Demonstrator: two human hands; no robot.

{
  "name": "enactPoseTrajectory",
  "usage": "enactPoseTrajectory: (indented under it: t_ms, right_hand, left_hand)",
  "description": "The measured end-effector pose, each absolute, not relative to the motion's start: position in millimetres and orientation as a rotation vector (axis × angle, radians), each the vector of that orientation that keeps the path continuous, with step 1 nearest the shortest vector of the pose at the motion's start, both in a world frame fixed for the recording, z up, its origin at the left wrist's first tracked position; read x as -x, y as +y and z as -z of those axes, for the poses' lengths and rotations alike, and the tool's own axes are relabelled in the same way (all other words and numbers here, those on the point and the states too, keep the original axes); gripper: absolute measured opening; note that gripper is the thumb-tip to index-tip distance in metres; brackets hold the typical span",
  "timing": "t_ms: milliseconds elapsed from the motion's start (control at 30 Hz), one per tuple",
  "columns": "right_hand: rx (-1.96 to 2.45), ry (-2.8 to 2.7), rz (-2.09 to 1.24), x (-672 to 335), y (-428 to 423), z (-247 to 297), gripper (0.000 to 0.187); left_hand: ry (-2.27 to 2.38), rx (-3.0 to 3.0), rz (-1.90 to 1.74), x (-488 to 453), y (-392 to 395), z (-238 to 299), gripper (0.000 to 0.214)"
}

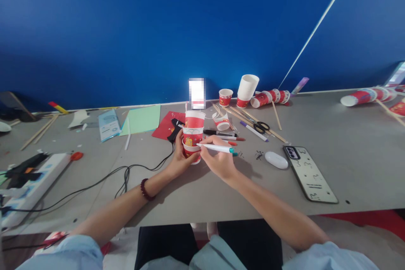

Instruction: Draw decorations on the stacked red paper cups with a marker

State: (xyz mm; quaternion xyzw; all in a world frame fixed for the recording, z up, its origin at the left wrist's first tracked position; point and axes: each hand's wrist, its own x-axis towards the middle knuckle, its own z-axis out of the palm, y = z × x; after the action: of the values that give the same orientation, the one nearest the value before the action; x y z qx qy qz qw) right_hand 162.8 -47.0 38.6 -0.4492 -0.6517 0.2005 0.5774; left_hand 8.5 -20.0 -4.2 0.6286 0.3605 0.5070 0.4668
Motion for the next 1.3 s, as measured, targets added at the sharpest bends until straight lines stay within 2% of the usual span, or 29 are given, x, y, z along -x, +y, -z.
enactPoseTrajectory:
  t_ms: [400,567,767,1300]
  right_hand:
    - [1.021,-1.367,-0.607,-165.5,-48.1,-37.8,0.004]
    - [1.007,-1.415,-0.545,-164.3,-51.1,-36.5,0.004]
    - [1.02,-1.475,-0.483,-162.0,-51.7,-37.8,0.003]
    - [1.024,-1.588,-0.383,-162.2,-48.5,-40.2,0.008]
  left_hand:
    - [0.872,-1.447,-1.29,-7.9,-14.1,12.3,0.104]
    - [0.881,-1.426,-1.283,-8.2,-14.5,12.2,0.107]
    - [0.888,-1.503,-1.217,-5.7,-20.8,5.0,0.092]
    - [0.881,-1.558,-1.255,-8.2,-20.9,4.9,0.097]
